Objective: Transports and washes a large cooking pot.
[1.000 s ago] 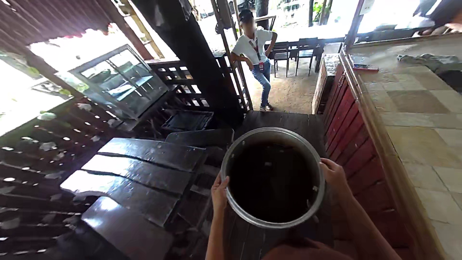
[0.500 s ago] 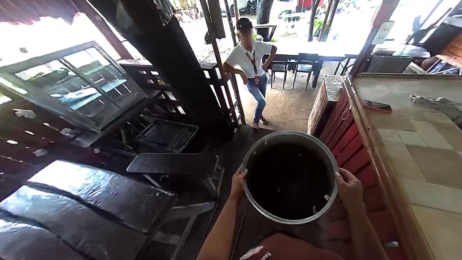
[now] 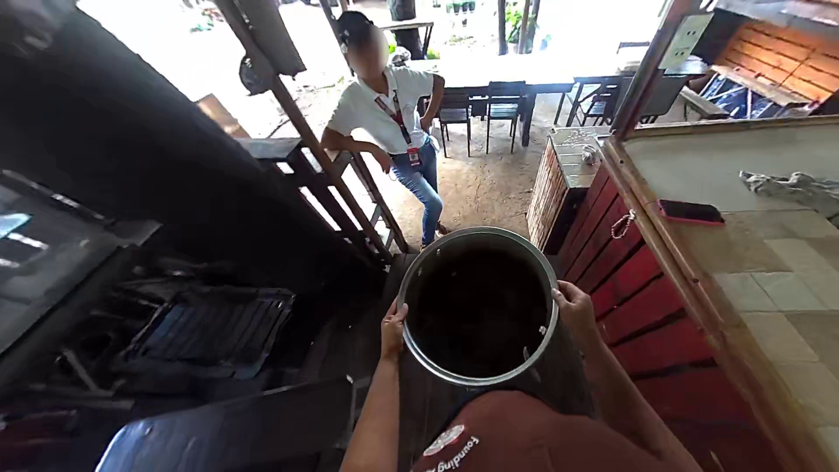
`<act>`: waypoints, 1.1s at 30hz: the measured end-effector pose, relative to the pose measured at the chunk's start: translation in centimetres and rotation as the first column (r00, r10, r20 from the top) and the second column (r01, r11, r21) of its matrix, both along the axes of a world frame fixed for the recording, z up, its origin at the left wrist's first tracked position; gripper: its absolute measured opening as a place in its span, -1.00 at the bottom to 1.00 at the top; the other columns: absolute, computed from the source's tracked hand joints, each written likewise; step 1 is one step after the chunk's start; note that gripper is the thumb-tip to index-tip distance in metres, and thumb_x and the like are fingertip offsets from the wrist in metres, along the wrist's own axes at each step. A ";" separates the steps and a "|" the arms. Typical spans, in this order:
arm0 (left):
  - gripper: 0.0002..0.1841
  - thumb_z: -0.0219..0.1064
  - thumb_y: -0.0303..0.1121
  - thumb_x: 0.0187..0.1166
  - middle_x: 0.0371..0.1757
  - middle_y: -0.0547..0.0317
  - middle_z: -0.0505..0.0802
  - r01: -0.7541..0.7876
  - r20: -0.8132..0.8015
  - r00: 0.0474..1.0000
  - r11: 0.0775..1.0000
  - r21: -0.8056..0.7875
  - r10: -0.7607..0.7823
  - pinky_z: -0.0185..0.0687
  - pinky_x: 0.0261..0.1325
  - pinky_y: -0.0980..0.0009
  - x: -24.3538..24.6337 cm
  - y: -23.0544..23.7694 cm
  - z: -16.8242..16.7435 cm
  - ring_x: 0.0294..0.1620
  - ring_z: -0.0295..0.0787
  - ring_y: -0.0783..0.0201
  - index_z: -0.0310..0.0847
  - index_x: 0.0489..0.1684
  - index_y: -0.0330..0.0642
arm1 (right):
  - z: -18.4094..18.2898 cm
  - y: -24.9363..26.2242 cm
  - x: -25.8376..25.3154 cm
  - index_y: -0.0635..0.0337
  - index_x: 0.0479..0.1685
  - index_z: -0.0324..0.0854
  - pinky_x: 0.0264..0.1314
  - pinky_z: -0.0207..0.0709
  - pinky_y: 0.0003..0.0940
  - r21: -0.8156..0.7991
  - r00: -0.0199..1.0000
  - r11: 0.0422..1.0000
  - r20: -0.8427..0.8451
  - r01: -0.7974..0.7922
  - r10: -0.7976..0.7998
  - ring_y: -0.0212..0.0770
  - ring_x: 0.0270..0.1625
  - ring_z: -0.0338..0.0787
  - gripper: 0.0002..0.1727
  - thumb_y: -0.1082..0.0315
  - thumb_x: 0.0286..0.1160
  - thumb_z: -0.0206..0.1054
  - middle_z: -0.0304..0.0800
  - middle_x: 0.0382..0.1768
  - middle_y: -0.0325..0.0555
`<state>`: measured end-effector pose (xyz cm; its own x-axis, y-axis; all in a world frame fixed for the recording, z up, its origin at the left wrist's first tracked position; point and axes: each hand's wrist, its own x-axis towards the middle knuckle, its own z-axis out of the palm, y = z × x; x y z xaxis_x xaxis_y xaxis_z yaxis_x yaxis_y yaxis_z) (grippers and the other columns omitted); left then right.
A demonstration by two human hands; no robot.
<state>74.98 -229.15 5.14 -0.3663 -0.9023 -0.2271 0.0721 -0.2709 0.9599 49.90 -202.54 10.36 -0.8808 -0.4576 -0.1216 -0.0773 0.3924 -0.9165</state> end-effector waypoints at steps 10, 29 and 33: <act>-0.57 0.02 -0.60 0.78 0.41 -0.09 0.74 0.132 -0.078 0.987 0.987 -0.094 -0.140 0.71 0.23 0.50 -16.8 -17.5 2.6 0.18 0.79 0.44 0.34 0.61 -0.47 | -0.9 -14.1 -12.3 0.37 0.35 0.64 0.24 0.66 -0.29 -0.057 0.976 0.978 0.097 0.201 -0.195 -0.25 0.07 0.83 -0.66 0.45 0.71 0.19 0.85 0.08 0.12; -0.59 0.08 -0.57 0.77 0.35 -0.13 0.75 0.174 0.068 0.983 0.982 -0.074 -0.169 0.70 0.25 0.46 -51.3 -34.8 1.5 0.15 0.78 0.42 0.36 0.56 -0.51 | -5.5 -31.3 -45.7 0.37 0.35 0.63 0.17 0.65 -0.25 0.056 0.944 0.970 0.222 0.238 -0.245 -0.20 -0.01 0.80 -0.65 0.47 0.66 0.22 0.83 0.04 0.12; -0.56 0.11 -0.57 0.75 0.42 -0.15 0.72 0.240 0.095 0.969 0.958 -0.158 -0.227 0.63 0.35 0.48 -56.5 -38.1 2.2 0.26 0.74 0.43 0.35 0.58 -0.52 | -6.1 -34.4 -49.5 0.44 0.45 0.53 0.27 0.60 -0.20 0.069 0.919 0.959 0.274 0.275 -0.283 -0.10 0.12 0.76 -0.59 0.52 0.66 0.24 0.75 0.19 0.27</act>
